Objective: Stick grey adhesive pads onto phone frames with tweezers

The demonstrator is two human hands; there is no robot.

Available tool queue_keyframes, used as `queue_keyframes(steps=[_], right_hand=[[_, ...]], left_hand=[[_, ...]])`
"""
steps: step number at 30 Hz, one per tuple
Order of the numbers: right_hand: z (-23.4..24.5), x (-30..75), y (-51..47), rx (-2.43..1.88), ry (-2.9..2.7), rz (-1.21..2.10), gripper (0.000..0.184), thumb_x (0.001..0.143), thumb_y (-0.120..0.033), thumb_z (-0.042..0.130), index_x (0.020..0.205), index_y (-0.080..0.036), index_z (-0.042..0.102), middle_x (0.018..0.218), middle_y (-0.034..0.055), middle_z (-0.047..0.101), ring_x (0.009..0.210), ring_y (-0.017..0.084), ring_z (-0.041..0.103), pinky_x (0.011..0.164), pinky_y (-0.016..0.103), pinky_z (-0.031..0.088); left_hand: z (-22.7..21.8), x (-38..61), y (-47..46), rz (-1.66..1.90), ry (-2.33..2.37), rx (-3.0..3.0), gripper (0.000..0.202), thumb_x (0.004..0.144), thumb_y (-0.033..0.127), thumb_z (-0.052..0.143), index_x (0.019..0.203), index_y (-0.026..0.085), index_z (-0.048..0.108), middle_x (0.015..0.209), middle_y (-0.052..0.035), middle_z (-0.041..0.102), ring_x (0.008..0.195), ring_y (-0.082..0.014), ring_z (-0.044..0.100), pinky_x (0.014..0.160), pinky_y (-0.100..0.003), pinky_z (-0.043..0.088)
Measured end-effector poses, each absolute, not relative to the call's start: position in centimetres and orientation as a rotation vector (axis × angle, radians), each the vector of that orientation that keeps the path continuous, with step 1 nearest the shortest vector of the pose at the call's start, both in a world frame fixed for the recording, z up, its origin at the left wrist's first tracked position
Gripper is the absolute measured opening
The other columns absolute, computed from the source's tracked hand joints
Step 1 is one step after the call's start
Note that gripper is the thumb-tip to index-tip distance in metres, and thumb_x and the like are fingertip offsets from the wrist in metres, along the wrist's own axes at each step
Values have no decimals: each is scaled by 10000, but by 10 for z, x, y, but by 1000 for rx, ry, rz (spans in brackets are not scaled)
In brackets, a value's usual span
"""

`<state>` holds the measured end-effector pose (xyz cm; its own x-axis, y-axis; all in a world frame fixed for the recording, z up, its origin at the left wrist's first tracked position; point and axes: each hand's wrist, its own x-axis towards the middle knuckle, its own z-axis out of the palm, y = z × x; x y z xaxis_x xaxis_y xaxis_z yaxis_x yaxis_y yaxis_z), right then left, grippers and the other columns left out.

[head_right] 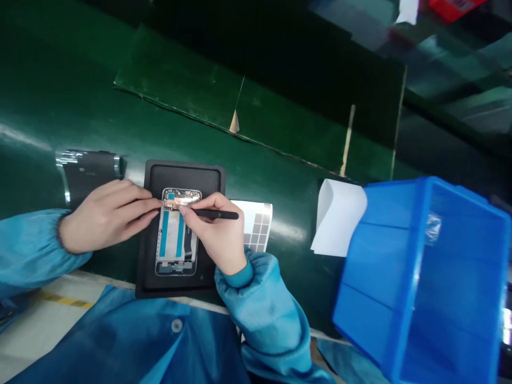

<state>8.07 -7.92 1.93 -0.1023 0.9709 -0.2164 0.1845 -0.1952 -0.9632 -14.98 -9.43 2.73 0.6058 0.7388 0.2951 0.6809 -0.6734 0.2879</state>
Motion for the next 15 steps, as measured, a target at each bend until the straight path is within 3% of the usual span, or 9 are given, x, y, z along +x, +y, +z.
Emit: queue_keyframes(steps=[15], right_hand=[[19,79,-81,-1443,-1379,1318,229,776,-285,876,756,-217,659,755,12,725,679,206,711,613,291,607]], left_hand=[[9,-148,-96,563,1184,2620,197,949,185,567,1098,118,677,1018,-118,661,834,-227,592,718,-373,524]])
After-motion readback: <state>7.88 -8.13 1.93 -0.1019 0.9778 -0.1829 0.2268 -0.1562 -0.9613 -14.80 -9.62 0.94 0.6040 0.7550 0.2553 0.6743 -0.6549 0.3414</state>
